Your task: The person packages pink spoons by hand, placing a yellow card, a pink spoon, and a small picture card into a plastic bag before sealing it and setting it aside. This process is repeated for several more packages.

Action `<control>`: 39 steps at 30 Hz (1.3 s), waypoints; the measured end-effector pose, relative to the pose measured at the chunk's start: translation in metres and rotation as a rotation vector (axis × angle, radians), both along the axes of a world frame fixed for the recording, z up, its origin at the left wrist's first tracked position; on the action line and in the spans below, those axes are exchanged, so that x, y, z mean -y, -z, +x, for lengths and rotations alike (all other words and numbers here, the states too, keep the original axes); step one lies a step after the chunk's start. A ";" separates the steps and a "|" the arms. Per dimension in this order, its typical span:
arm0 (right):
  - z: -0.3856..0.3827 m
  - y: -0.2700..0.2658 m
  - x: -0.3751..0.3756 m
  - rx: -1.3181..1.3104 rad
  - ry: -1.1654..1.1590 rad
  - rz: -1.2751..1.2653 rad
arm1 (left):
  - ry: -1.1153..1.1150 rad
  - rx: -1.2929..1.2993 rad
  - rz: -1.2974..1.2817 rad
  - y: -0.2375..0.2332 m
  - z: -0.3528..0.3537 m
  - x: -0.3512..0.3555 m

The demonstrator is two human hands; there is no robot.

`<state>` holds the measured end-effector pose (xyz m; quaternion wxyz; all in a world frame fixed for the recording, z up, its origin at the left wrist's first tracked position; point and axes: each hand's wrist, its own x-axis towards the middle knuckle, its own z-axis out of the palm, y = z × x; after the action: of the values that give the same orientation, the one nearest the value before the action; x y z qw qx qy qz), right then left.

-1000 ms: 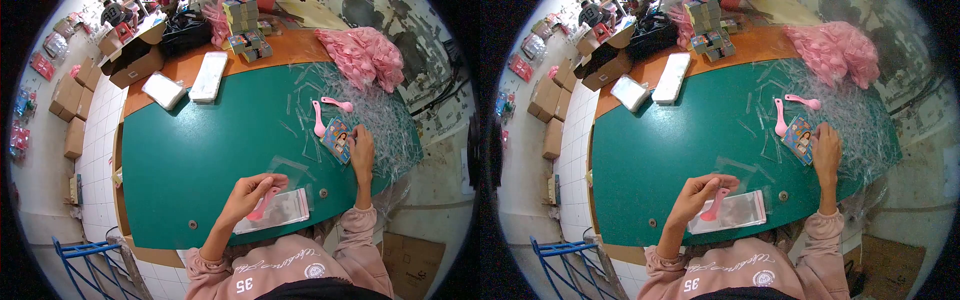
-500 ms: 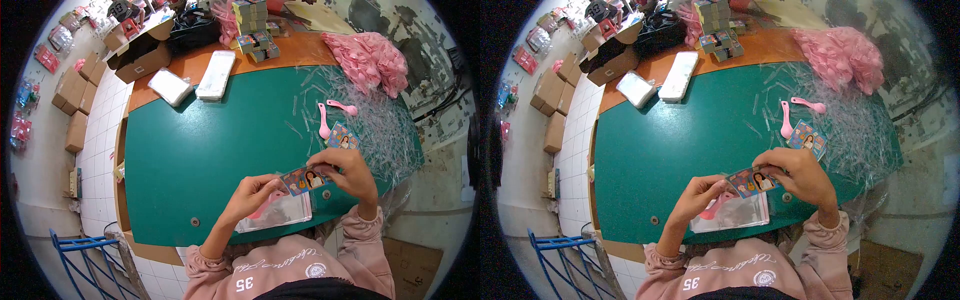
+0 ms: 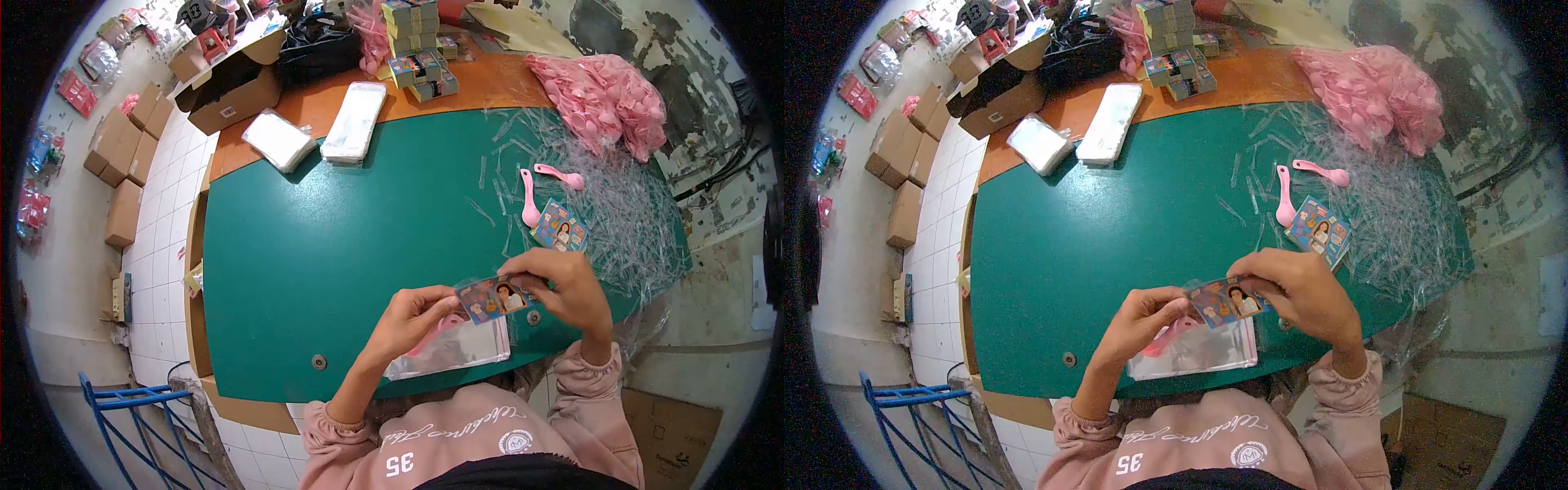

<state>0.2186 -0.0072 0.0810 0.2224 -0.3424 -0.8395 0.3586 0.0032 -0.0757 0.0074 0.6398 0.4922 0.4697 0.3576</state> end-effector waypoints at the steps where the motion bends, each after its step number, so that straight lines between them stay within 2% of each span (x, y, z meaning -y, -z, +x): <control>1: 0.000 0.000 -0.001 0.034 -0.059 -0.013 | -0.001 0.000 0.000 -0.001 0.001 0.000; 2: -0.001 0.001 -0.001 0.034 -0.060 -0.013 | 0.024 -0.002 0.008 -0.003 0.003 0.000; 4: -0.005 0.004 -0.002 0.091 -0.212 0.015 | 0.048 -0.003 0.016 -0.006 0.007 0.001; 8: -0.022 0.011 -0.001 0.091 -0.262 -0.080 | 0.040 0.178 0.039 0.000 0.014 0.001; 10: -0.029 0.023 -0.001 0.095 -0.218 -0.082 | 0.053 -0.241 0.149 -0.007 0.010 0.001; 11: -0.029 0.035 -0.003 0.095 -0.222 -0.082 | 0.050 -0.242 0.150 -0.010 0.010 0.003; 13: -0.027 0.053 -0.006 -0.082 -0.344 -0.157 | 0.002 -0.492 0.180 -0.012 0.012 0.008; 14: -0.024 0.054 -0.006 -0.081 -0.348 -0.158 | -0.001 -0.492 0.179 -0.011 0.007 0.009; 16: -0.020 0.052 -0.007 -0.121 -0.167 -0.430 | 0.121 -0.263 0.073 -0.008 -0.015 0.009; 17: -0.017 0.051 -0.008 -0.121 -0.166 -0.432 | 0.122 -0.263 0.072 -0.003 -0.025 0.009; 19: -0.012 0.050 -0.011 -0.015 0.123 -0.519 | 0.144 -0.125 0.162 0.009 -0.042 0.008; 20: -0.012 0.052 -0.010 -0.015 0.124 -0.519 | 0.146 -0.125 0.163 0.011 -0.047 0.008; 22: -0.013 0.057 -0.010 -0.289 0.110 -0.677 | 0.039 -0.012 0.067 0.012 -0.054 0.008; 26: -0.015 0.050 -0.006 -0.223 0.121 -0.845 | -0.024 0.028 0.031 0.007 -0.055 0.007; 28: -0.014 0.060 -0.008 -0.176 0.120 -0.461 | -0.074 -0.025 0.036 0.011 -0.050 0.008; 29: -0.015 0.060 -0.007 -0.176 0.121 -0.462 | -0.123 -0.080 0.041 0.015 -0.045 0.009; 30: -0.021 0.056 -0.006 -0.149 0.210 -0.338 | -0.124 -0.080 0.039 0.022 -0.038 0.011; 31: -0.028 0.054 -0.004 -0.121 0.295 -0.213 | -0.272 -0.098 0.083 0.031 -0.030 0.012; 32: -0.036 0.056 -0.002 -0.122 0.292 -0.214 | -0.421 -0.116 0.129 0.037 -0.022 0.014; 33: -0.045 0.058 0.002 -0.145 0.235 -0.077 | -0.359 0.068 -0.001 0.039 -0.016 0.017; 34: -0.049 0.060 0.004 -0.166 0.180 0.060 | -0.360 0.068 -0.002 0.038 -0.013 0.020; 35: -0.050 0.053 0.006 -0.101 -0.014 -0.039 | -0.366 0.273 -0.125 0.035 -0.009 0.024; 36: -0.050 0.055 0.009 -0.099 -0.014 -0.043 | -0.368 0.479 -0.249 0.031 -0.007 0.027; 38: -0.050 0.059 0.017 0.001 -0.219 0.057 | -0.371 0.530 -0.263 0.029 -0.007 0.029; 39: -0.049 0.060 0.021 0.042 -0.188 0.071 | -0.334 0.445 -0.211 0.033 -0.009 0.032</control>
<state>0.1692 -0.0279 0.0212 0.1821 -0.2613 -0.8846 0.3406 -0.0058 -0.1076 -0.0257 0.7068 0.2485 0.4270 0.5063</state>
